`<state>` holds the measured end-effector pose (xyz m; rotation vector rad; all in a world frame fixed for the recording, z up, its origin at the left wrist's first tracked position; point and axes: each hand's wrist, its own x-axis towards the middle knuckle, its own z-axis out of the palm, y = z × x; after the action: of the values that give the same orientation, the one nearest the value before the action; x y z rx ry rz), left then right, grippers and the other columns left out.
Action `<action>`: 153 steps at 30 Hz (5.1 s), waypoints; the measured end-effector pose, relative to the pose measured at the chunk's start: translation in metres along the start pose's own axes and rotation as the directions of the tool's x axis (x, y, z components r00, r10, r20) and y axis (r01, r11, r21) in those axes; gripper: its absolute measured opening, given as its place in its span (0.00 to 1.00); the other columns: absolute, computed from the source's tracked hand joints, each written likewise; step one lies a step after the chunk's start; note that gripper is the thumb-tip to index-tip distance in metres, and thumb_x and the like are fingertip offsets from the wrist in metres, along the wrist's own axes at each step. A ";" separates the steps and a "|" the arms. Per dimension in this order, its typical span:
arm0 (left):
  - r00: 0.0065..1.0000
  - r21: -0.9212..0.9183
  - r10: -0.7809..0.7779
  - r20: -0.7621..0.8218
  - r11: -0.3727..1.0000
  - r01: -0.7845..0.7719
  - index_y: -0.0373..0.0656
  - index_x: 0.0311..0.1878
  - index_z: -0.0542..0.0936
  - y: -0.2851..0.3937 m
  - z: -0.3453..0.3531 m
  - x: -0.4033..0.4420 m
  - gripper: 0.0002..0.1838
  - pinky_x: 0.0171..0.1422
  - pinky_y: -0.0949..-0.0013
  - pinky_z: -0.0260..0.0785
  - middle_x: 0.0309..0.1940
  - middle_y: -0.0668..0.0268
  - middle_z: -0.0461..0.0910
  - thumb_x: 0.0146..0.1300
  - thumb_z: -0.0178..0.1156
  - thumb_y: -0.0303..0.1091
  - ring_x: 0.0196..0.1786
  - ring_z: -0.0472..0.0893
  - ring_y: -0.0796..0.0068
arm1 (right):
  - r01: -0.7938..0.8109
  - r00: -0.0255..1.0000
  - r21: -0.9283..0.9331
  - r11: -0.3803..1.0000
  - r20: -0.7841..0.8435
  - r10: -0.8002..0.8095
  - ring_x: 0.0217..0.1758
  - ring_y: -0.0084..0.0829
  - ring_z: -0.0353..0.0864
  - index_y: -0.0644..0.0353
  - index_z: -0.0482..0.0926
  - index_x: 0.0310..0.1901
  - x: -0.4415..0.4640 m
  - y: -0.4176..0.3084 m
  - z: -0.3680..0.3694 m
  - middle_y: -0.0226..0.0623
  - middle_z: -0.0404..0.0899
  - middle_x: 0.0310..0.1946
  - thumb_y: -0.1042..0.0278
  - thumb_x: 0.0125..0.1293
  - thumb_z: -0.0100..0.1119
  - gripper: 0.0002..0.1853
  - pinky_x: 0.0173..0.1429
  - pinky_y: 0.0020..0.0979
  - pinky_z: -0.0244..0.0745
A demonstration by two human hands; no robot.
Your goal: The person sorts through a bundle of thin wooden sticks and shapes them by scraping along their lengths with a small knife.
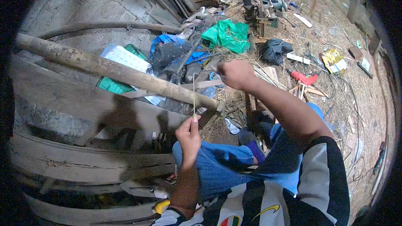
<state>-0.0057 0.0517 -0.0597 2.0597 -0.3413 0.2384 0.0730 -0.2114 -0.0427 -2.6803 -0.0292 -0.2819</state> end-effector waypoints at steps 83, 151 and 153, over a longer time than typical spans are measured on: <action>0.924 -0.789 -0.251 0.289 0.485 0.378 0.37 0.43 0.77 0.041 0.001 0.021 0.14 0.10 0.76 0.50 0.09 0.74 0.60 0.78 0.51 0.38 0.07 0.55 0.83 | 0.474 0.879 0.223 0.852 -0.175 -0.444 0.31 0.50 0.81 0.52 0.77 0.39 -0.048 -0.057 -0.018 0.42 0.79 0.26 0.52 0.73 0.52 0.14 0.31 0.49 0.72; 0.894 -0.760 -0.290 0.342 0.475 0.444 0.41 0.41 0.76 0.016 0.008 0.007 0.14 0.11 0.74 0.54 0.09 0.74 0.60 0.79 0.50 0.41 0.07 0.56 0.83 | 0.083 0.992 0.101 0.991 -0.102 -0.073 0.34 0.52 0.85 0.47 0.81 0.45 -0.014 -0.025 -0.017 0.45 0.84 0.31 0.41 0.75 0.44 0.21 0.37 0.53 0.78; 0.896 -0.718 -0.318 0.312 0.539 0.441 0.41 0.41 0.76 0.019 0.011 0.011 0.14 0.12 0.74 0.54 0.09 0.74 0.60 0.79 0.50 0.42 0.07 0.56 0.83 | 0.155 0.982 0.088 0.984 -0.121 -0.144 0.34 0.52 0.85 0.48 0.81 0.45 -0.031 -0.041 -0.014 0.45 0.84 0.30 0.42 0.74 0.45 0.21 0.37 0.53 0.78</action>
<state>-0.0018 0.0321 -0.0459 1.2150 -0.0355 -0.3062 0.0373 -0.1798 -0.0195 -2.5654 -0.2047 -0.4680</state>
